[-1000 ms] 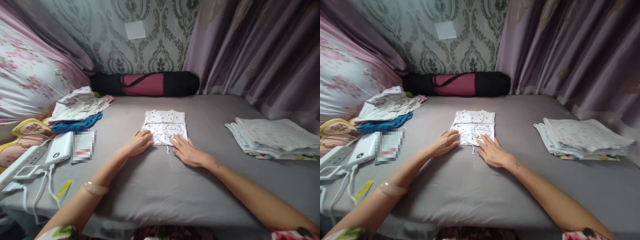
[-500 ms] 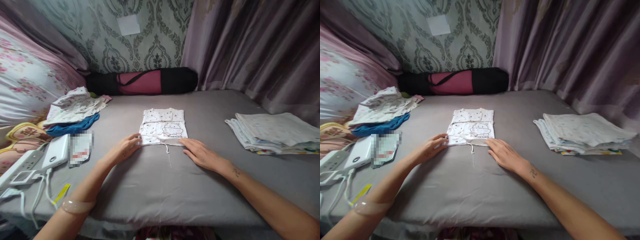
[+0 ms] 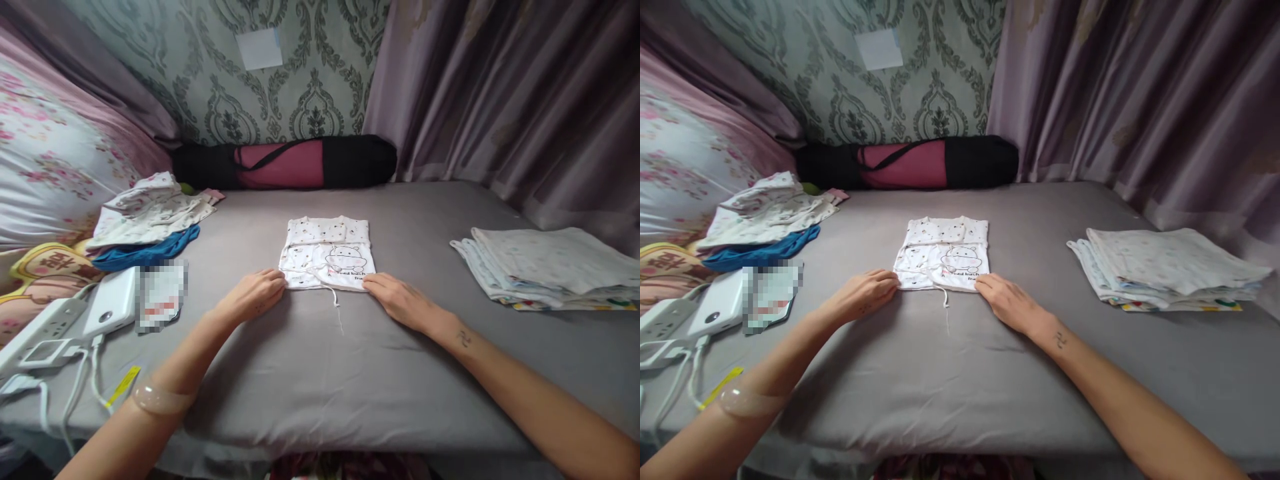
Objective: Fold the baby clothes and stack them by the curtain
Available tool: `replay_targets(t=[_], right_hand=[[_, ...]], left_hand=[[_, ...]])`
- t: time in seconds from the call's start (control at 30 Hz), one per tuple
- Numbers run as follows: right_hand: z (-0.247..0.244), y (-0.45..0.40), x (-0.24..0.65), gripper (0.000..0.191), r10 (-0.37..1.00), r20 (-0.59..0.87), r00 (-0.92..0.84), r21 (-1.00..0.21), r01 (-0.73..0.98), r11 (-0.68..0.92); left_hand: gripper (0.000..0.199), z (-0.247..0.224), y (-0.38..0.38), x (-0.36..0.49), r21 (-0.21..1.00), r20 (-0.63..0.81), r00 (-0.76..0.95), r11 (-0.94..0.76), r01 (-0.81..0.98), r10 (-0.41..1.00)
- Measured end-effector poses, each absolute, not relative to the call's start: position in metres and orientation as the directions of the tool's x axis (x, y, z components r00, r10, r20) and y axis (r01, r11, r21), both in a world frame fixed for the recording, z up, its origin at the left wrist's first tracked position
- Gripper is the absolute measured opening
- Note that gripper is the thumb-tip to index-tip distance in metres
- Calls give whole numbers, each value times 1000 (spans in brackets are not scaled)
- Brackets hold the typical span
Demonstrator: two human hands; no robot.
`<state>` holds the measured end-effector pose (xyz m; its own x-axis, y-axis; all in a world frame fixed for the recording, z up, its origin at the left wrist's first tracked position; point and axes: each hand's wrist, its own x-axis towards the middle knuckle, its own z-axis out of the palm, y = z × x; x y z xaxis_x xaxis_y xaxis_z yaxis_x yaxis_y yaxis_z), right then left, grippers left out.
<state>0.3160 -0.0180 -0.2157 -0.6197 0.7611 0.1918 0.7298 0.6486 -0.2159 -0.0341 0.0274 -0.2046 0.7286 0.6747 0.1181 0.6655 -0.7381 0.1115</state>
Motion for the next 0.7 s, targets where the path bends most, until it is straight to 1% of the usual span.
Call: replay_targets(t=[0.1, 0.17, 0.23, 0.3, 0.37, 0.47, 0.53, 0.63, 0.7], right_hand=[[-216, -17, 316, 35, 757, 201, -622, -202, 730, 653], [-218, -15, 316, 34, 757, 223, -615, -216, 726, 653], [-220, -14, 317, 33, 759, 253, -600, -240, 721, 650], [-222, -14, 319, 32, 754, 281, -593, -264, 708, 655], [-224, -13, 321, 35, 741, 302, -599, -289, 683, 670], [-227, -11, 324, 44, 728, 320, -606, -304, 663, 685], [-228, -9, 324, 48, 735, 319, -598, -279, 682, 676], [-232, -4, 322, 49, 742, 331, -583, -233, 711, 663], [-234, 1, 323, 48, 736, 331, -591, -247, 698, 672]], left_hand=[[18, -207, 33, -31, 104, 112, 664, -673, 732, 739], [13, -211, 38, -32, 156, 121, 598, -610, 777, 792], [13, -217, 42, -35, 210, 129, 568, -582, 786, 813], [17, -221, 43, -38, 239, 151, 591, -609, 756, 793], [21, -223, 43, -40, 242, 172, 634, -656, 715, 754], [31, -221, 40, -42, 218, 169, 698, -717, 662, 696], [36, -218, 38, -41, 187, 173, 721, -741, 645, 671], [35, -218, 41, -41, 145, 211, 727, -756, 638, 654], [33, -222, 44, -41, 157, 240, 734, -772, 616, 635]])
